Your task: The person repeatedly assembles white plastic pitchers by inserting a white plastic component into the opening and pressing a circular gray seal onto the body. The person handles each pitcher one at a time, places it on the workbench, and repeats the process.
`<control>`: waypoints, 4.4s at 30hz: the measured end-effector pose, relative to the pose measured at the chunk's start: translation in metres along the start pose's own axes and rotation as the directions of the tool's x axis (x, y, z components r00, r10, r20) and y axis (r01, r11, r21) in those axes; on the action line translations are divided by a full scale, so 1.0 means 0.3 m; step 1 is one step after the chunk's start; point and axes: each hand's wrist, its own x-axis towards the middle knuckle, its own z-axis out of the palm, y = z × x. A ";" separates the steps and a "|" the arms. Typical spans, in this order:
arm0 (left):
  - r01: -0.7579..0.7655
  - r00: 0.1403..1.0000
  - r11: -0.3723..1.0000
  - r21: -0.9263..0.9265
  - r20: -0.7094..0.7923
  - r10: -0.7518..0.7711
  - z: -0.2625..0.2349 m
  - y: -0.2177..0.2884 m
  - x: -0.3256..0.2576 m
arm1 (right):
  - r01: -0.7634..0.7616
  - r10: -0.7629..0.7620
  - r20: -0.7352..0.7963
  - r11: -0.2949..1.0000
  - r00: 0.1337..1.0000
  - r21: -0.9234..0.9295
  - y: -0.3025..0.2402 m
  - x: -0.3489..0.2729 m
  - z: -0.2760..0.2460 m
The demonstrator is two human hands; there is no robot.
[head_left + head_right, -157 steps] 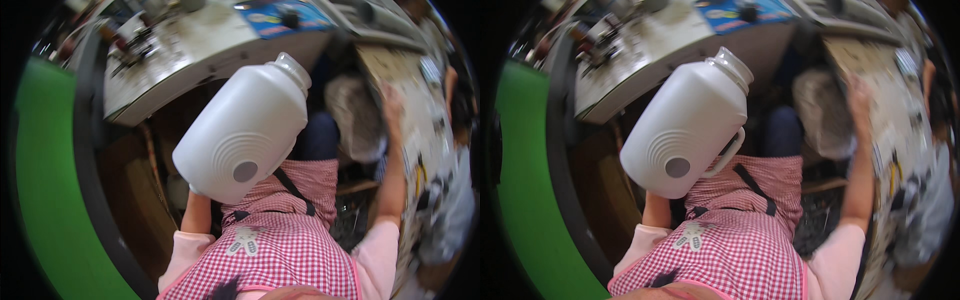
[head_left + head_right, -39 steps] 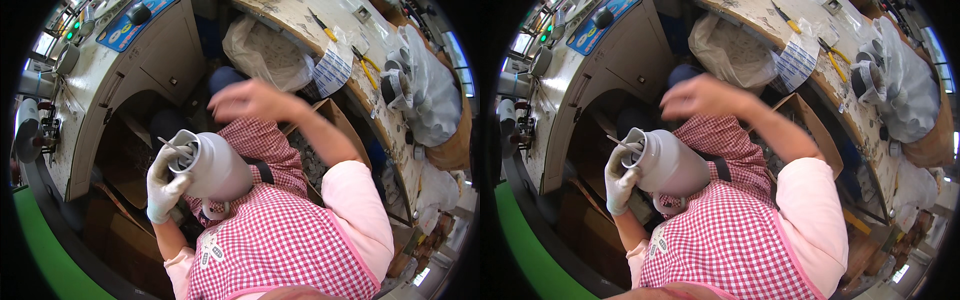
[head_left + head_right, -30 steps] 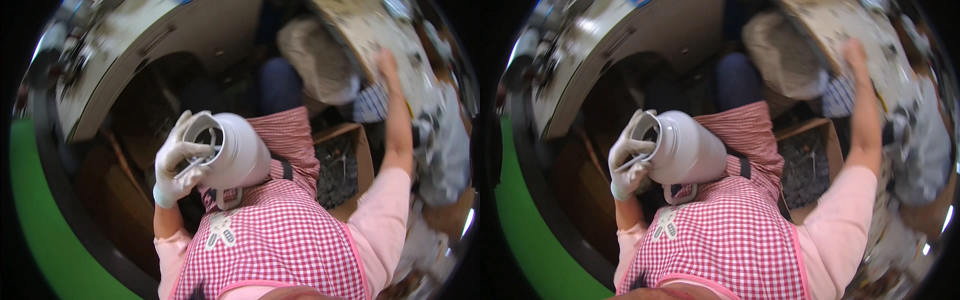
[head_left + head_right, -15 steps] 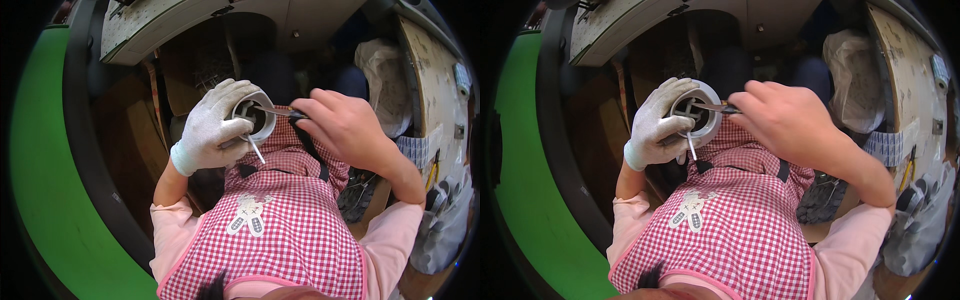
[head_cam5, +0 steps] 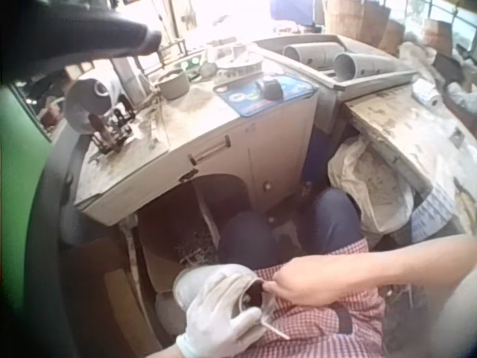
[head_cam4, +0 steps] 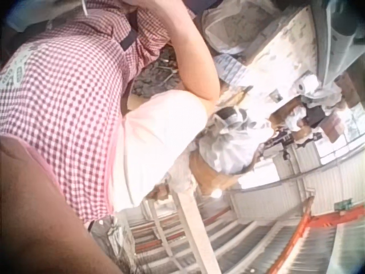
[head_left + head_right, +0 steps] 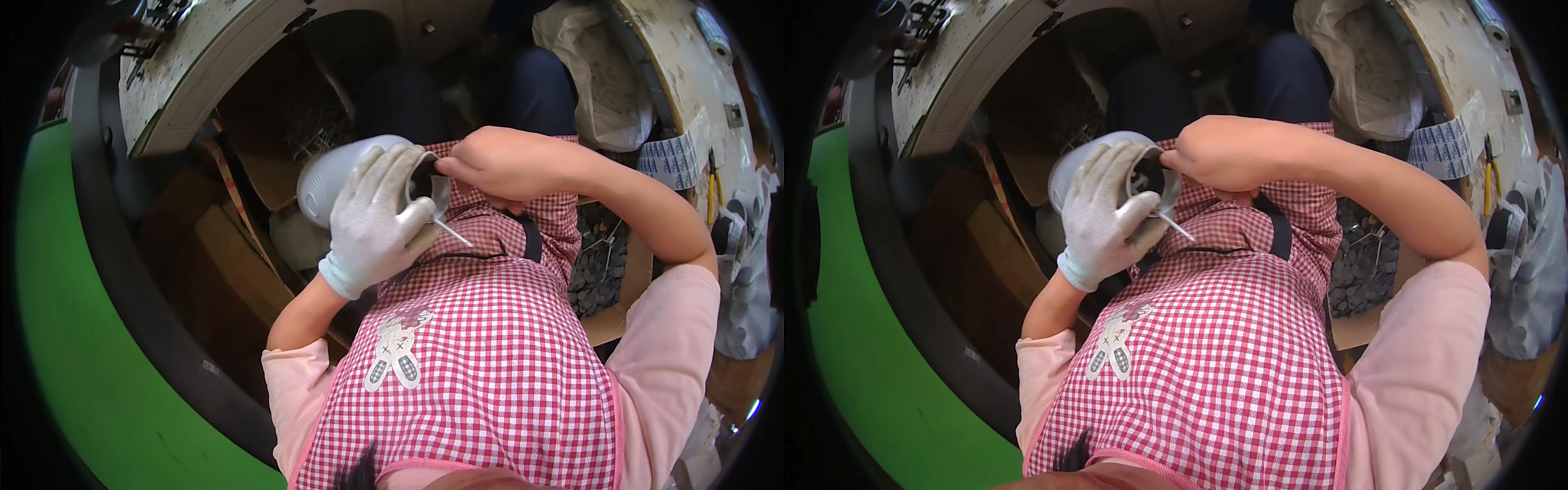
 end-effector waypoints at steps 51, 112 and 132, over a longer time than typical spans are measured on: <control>0.565 0.617 0.803 -0.187 -0.550 -0.562 -0.132 -0.155 -0.005 | -0.795 0.488 -0.801 0.606 0.347 0.025 1.735 0.107 0.071; -0.025 0.908 -0.767 -0.641 0.306 -0.285 0.246 -0.207 -0.015 | 0.293 -0.337 -0.922 0.916 0.189 -0.274 -0.068 -0.114 -0.481; 0.215 0.871 -0.648 -0.731 0.443 -0.211 0.562 -0.322 -0.119 | 0.103 -0.490 -0.853 0.872 0.182 -0.479 -0.673 0.755 -1.174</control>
